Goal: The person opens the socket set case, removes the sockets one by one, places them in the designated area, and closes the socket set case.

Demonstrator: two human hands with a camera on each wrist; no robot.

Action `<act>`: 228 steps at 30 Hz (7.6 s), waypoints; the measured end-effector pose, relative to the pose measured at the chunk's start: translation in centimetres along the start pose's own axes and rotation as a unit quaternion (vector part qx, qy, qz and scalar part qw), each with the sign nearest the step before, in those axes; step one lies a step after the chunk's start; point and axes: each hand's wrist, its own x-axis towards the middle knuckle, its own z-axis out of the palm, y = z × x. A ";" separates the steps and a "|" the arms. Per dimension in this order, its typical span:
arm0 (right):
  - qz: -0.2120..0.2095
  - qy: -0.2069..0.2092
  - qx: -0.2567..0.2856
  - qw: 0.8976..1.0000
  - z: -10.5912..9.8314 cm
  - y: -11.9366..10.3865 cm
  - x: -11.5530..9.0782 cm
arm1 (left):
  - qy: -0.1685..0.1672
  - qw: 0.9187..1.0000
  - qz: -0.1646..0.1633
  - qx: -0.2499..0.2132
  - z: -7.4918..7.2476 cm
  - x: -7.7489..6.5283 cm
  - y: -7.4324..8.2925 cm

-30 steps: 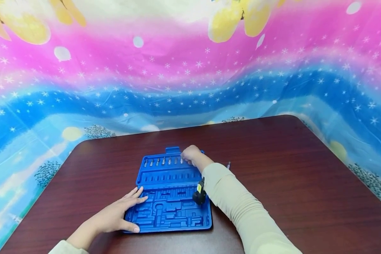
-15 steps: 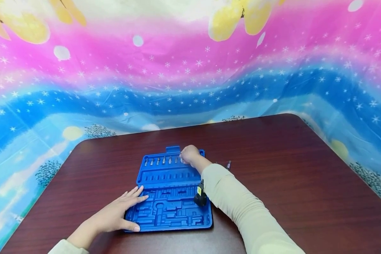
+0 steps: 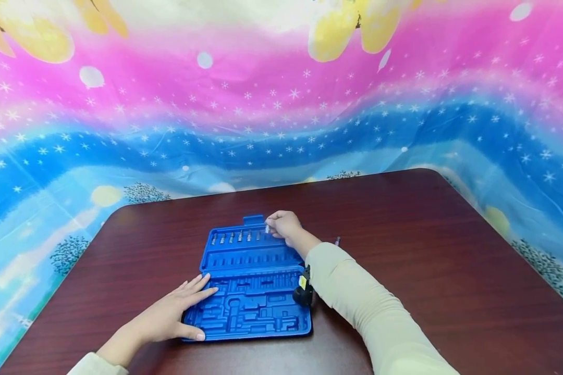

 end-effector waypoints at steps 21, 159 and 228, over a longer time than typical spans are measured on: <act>-0.046 -0.035 -0.087 0.995 -8.9 0.0 -3.6 | 0.016 1.000 0.005 -0.010 0.1 -0.3 -0.4; -0.058 -0.066 -0.184 0.979 1.9 -0.1 0.3 | 0.013 0.998 -0.001 -0.053 0.9 -0.7 -0.6; -0.002 -0.012 -0.023 1.000 1.7 -1.1 -1.6 | 0.003 0.999 -0.021 -0.042 0.3 -0.4 -0.2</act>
